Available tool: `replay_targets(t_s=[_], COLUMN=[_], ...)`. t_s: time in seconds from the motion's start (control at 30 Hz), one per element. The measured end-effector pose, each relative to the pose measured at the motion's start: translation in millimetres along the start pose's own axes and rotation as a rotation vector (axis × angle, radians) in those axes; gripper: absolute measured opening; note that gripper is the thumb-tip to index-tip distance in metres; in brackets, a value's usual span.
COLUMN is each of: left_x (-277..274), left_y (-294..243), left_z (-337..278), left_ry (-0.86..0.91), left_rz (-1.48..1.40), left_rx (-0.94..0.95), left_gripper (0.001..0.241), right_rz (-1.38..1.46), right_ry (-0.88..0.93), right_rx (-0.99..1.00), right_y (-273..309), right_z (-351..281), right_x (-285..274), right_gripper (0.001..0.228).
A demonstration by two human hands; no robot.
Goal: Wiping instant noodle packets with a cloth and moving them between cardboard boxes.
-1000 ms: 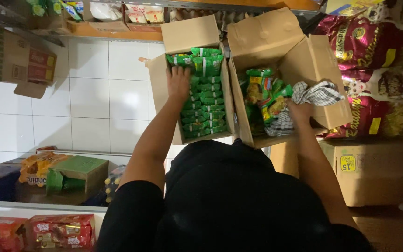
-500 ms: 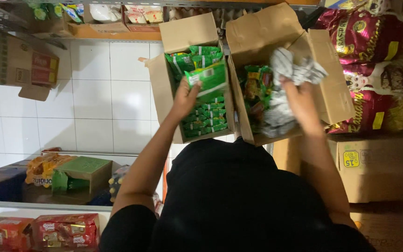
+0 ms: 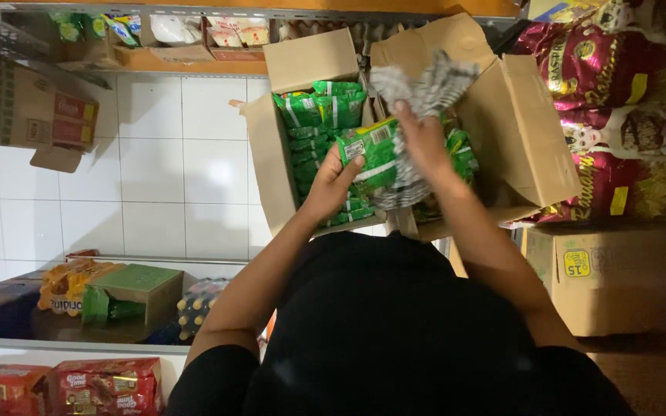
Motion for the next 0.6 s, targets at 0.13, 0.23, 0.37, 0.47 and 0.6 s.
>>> replay_targets(t_s=[0.13,0.23,0.37,0.47,0.6], left_x=[-11.0,-5.2,-9.0,-6.9,-13.5], left_y=[8.6,-15.3,20.6,63.0,79.7], left_z=[3.9,11.2,18.3,17.9,14.4], left_ry=[0.007,-0.1,-0.122,0.121,0.135], left_rz=[-0.06,0.002,-0.253,-0.77,-0.626], left_rx=[-0.099,-0.111,-0.317,-0.478,-0.613], left_gripper=[0.04,0.049,0.068,0.083,0.078], right_rz=[0.259,0.132,-0.198,-0.348,-0.446], right_ry=[0.279,0.225,0.008,0.122,0.158], right_rx=[0.096,-0.142,-0.62,-0.746,-0.929], right_y=[-15.8,30.2,40.4,38.6,109.4], right_z=[11.3,-27.6,-78.2,-107.9,-139.5], right_x=[-26.8,-24.8,-6.1,34.7,57.4], right_gripper=[0.049,0.057,0.051,0.05,0.07])
Point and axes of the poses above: each hand's wrist, its own z-axis towards the middle knuckle, its own x-axis out of the palm, y = z × x, the point moved 6 cm from there along z, towards the middle knuckle
